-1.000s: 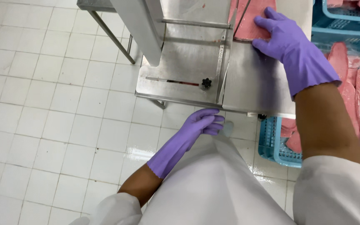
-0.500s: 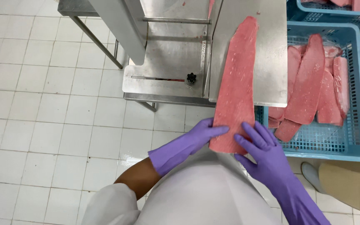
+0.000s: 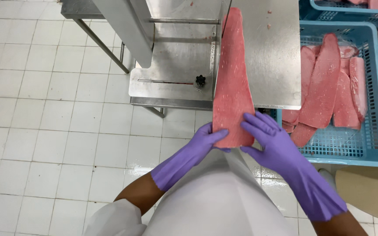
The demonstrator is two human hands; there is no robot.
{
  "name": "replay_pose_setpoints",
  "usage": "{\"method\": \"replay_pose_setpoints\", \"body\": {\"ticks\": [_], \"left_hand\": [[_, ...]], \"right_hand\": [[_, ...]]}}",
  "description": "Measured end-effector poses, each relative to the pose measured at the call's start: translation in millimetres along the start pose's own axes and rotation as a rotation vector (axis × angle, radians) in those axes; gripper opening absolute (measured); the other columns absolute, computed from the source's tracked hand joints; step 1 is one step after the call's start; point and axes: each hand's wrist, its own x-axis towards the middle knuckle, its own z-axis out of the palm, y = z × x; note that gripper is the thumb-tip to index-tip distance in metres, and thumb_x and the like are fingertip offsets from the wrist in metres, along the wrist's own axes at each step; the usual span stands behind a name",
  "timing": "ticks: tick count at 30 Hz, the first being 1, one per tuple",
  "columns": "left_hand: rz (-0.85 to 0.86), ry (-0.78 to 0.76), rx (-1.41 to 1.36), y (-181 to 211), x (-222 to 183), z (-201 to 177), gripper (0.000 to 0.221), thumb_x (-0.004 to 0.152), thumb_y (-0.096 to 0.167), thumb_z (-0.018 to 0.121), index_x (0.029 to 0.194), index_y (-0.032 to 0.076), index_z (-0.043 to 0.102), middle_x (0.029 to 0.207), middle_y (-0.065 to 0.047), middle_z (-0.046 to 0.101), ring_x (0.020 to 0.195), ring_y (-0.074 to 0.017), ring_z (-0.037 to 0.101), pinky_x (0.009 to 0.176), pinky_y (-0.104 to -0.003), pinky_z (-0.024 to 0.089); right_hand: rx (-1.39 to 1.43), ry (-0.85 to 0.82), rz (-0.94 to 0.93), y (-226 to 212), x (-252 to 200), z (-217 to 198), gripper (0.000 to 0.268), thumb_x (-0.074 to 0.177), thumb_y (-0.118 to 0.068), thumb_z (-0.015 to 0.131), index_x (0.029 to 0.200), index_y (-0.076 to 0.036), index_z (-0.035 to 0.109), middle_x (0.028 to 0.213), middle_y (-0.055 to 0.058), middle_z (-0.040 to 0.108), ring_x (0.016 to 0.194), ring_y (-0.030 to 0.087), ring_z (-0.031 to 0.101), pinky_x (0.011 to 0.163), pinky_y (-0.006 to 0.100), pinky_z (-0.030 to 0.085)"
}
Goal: The person uses a vertical band saw to slice large pink meat blocks into thin strips. They repeatedly pick up blocks from a blue basket, position them against the blade, and push them through to produce uniform slices that fall into the basket below.
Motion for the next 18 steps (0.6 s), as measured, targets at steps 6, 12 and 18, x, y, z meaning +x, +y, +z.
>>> {"method": "replay_pose_setpoints", "body": {"ticks": [6, 12, 18], "left_hand": [[0.075, -0.112, -0.030, 12.5, 26.3, -7.1, 0.041, 0.099, 0.012, 0.065, 0.134, -0.008, 0.054, 0.121, -0.027, 0.070, 0.094, -0.0341, 0.076, 0.070, -0.035, 0.067], [0.106, -0.083, 0.017, 11.5, 24.0, -14.0, 0.039, 0.103, 0.014, 0.062, 0.138, 0.000, 0.056, 0.127, -0.025, 0.068, 0.103, -0.0322, 0.074, 0.080, -0.036, 0.066], [0.108, -0.054, 0.001, 13.8, 27.8, -18.1, 0.036, 0.102, 0.015, 0.063, 0.134, 0.001, 0.059, 0.123, -0.024, 0.071, 0.101, -0.0321, 0.075, 0.077, -0.036, 0.066]], "right_hand": [[-0.068, -0.014, -0.024, 58.7, 88.6, -8.9, 0.072, 0.067, -0.031, 0.090, 0.133, -0.011, 0.070, 0.140, 0.016, 0.066, 0.127, 0.046, 0.061, 0.111, 0.058, 0.047], [-0.051, -0.040, 0.043, 133.9, 172.9, 0.0, 0.069, 0.073, -0.022, 0.087, 0.138, -0.009, 0.069, 0.145, 0.017, 0.064, 0.131, 0.045, 0.058, 0.111, 0.055, 0.048], [-0.105, -0.106, 0.216, 194.0, 233.4, 18.0, 0.066, 0.083, -0.034, 0.078, 0.146, -0.026, 0.064, 0.158, 0.006, 0.051, 0.141, 0.036, 0.048, 0.115, 0.054, 0.042]]}}
